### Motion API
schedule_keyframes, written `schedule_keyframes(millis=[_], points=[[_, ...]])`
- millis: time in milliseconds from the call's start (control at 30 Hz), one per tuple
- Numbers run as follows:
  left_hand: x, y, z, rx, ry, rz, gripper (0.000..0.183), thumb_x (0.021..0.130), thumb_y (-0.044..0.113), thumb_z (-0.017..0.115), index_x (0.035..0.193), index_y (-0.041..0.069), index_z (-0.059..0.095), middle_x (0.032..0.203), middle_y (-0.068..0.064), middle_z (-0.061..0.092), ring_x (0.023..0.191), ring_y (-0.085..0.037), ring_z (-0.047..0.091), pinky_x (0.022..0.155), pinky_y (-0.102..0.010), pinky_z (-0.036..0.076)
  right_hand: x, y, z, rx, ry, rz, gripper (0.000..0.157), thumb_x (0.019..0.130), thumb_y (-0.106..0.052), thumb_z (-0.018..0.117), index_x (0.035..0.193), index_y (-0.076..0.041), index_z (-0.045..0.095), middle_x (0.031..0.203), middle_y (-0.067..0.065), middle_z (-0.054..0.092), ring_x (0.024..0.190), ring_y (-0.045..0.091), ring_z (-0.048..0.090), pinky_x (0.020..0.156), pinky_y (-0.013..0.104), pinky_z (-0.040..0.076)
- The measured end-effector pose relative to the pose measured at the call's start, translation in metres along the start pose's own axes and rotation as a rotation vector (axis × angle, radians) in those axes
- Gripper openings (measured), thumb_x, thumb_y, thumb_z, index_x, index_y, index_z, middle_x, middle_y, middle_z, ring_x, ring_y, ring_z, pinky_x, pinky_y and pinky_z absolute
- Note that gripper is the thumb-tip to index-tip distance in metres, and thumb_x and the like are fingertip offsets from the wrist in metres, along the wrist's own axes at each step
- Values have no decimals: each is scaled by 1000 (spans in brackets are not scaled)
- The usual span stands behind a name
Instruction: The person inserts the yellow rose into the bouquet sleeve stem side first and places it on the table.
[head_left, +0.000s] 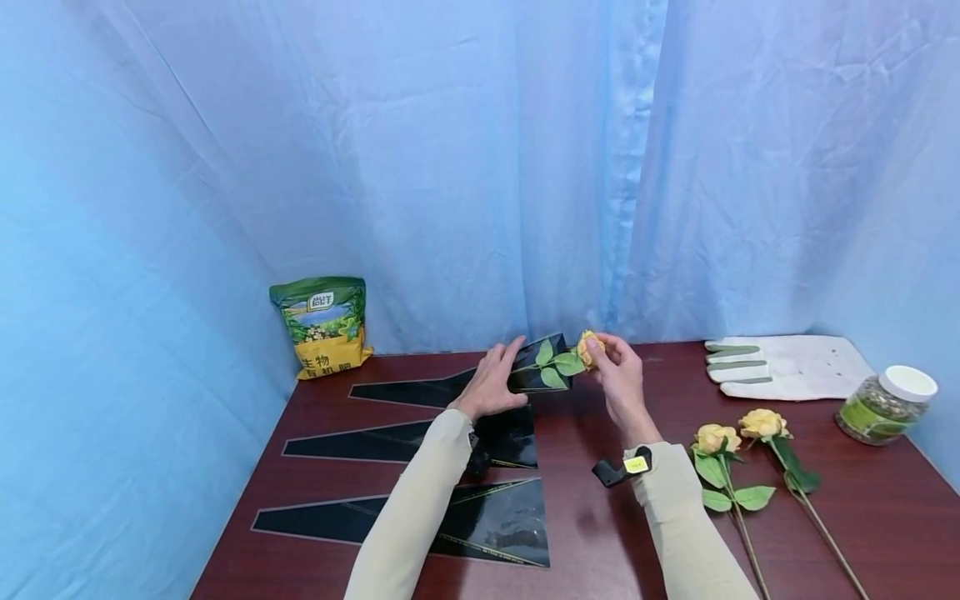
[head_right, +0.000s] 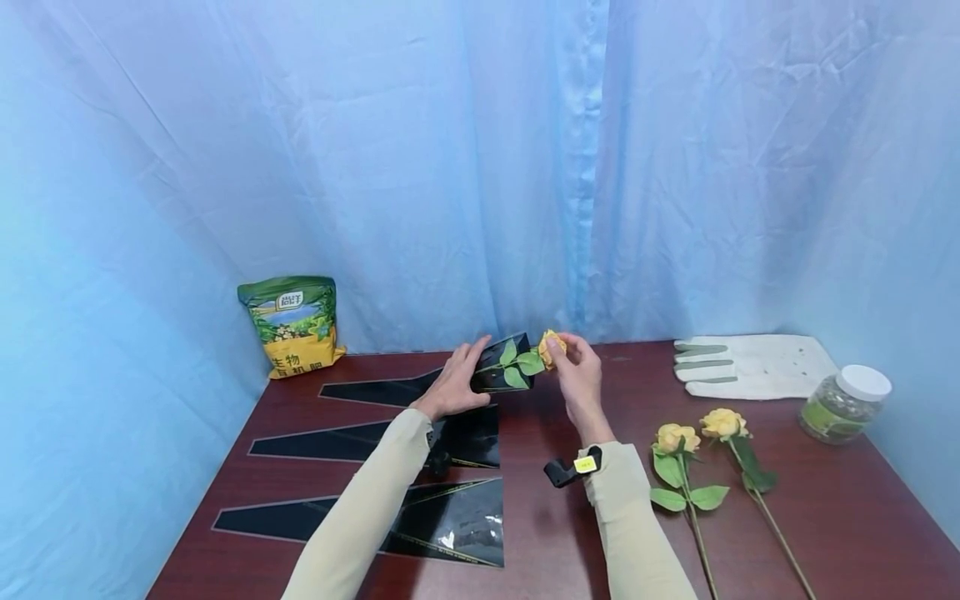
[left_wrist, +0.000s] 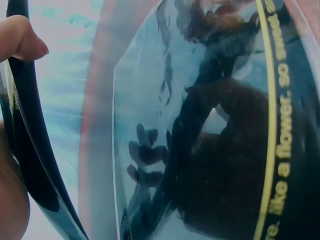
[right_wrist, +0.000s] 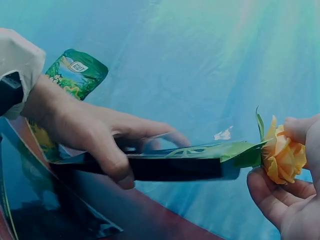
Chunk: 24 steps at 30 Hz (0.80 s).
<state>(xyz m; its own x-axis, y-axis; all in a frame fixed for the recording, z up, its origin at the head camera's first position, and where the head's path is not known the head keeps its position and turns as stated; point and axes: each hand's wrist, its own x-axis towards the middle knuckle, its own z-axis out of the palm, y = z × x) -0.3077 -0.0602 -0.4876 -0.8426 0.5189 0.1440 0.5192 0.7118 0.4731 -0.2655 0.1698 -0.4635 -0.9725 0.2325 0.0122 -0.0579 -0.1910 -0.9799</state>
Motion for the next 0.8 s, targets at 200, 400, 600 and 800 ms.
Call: schedule_keyframes(millis=[200, 400, 600, 800], points=[[0, 4, -1, -2, -15, -3, 99, 82, 25, 73, 162, 19, 15, 134, -11, 46, 112, -25, 43, 103, -46, 39, -2, 7, 1, -74, 3, -21, 39, 98, -24, 63, 130, -2, 57, 90, -19, 64, 79, -1, 62, 69, 20, 56], [1, 5, -1, 12, -9, 0, 100, 82, 25, 73, 162, 23, 13, 134, -11, 46, 113, -25, 44, 106, -46, 39, -2, 8, 0, -167, -27, -39, 45, 98, -26, 64, 136, -2, 57, 96, -20, 62, 84, -6, 60, 70, 15, 52], [1, 6, -1, 29, 0, 6, 100, 80, 26, 74, 161, 20, 16, 134, -11, 47, 115, -26, 44, 108, -49, 38, -4, 6, -1, -209, -96, -49, 50, 100, -22, 60, 143, 1, 52, 125, 15, 64, 87, -12, 61, 76, 12, 55], [1, 6, -1, 41, -1, -1, 99, 81, 25, 75, 161, 17, 18, 134, -12, 47, 115, -26, 44, 110, -47, 37, -6, -2, -11, -278, -189, -17, 56, 103, -27, 54, 152, -3, 41, 149, 23, 46, 86, -13, 55, 76, 11, 50]])
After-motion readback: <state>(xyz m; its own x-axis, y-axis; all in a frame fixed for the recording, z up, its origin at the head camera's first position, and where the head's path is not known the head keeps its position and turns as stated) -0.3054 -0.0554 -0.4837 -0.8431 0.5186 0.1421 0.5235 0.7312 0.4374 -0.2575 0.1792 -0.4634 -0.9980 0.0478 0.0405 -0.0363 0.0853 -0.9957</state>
